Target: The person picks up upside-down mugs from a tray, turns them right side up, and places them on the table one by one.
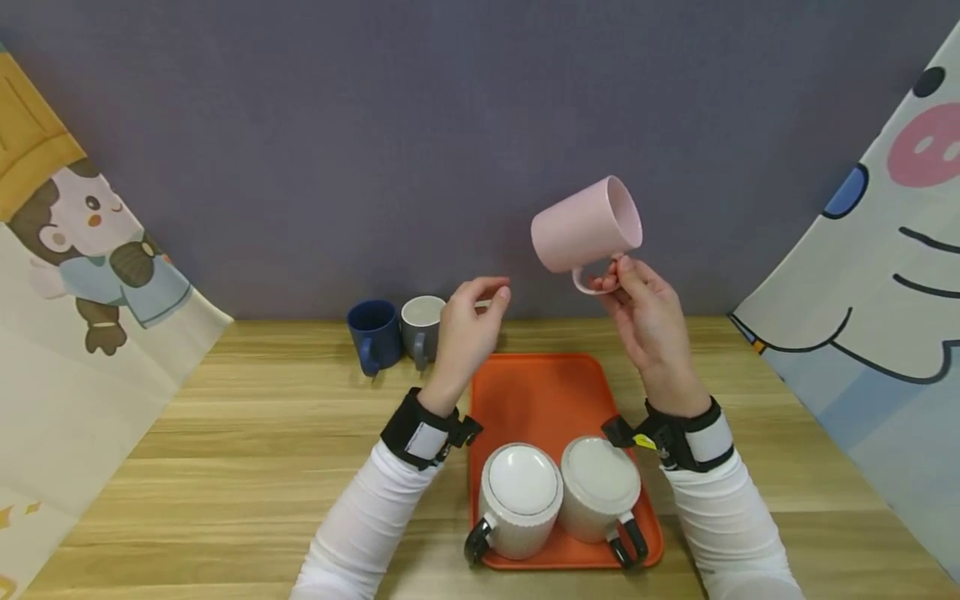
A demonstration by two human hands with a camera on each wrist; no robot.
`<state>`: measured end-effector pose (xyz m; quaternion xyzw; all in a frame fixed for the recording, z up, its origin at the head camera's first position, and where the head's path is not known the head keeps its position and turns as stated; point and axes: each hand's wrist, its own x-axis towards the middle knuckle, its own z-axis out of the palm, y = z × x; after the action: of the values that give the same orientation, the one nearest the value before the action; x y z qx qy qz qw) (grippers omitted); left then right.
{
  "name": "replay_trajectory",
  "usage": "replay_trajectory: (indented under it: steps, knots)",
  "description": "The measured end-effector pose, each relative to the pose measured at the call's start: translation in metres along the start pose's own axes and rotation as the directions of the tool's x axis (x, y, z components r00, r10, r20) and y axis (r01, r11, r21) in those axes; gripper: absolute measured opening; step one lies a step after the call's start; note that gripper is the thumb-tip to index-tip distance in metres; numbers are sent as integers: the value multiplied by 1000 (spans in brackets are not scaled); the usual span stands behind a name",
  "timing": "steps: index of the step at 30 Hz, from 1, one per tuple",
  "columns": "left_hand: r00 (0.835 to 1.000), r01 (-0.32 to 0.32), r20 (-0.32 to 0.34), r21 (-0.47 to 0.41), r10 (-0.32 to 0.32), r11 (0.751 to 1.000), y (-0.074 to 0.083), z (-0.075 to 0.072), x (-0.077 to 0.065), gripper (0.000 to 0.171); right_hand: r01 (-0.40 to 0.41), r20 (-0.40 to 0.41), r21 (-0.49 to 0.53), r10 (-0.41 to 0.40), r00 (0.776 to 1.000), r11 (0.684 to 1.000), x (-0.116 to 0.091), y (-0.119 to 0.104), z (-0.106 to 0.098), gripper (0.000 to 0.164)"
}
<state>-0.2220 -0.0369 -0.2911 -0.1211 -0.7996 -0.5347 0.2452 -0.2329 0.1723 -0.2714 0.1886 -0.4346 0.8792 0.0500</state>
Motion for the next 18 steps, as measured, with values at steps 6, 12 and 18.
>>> replay_trajectory:
  steps: [6, 12, 18]
  knots:
    - [999, -29, -32, 90, 32, 996, -13, -2, -3, 24, 15, -54, -33, -17, 998, 999, 7, 6, -3, 13]
    - [994, -87, -44, 224, 99, 971, -25, -5, -10, 25, -4, -112, -98, -7, 994, 995, 11, 12, -5, 14]
    - [983, -152, -47, 324, 176, 934, -38, -11, -18, 25, -46, -129, -149, 27, 991, 988, 12, 13, -11, 14]
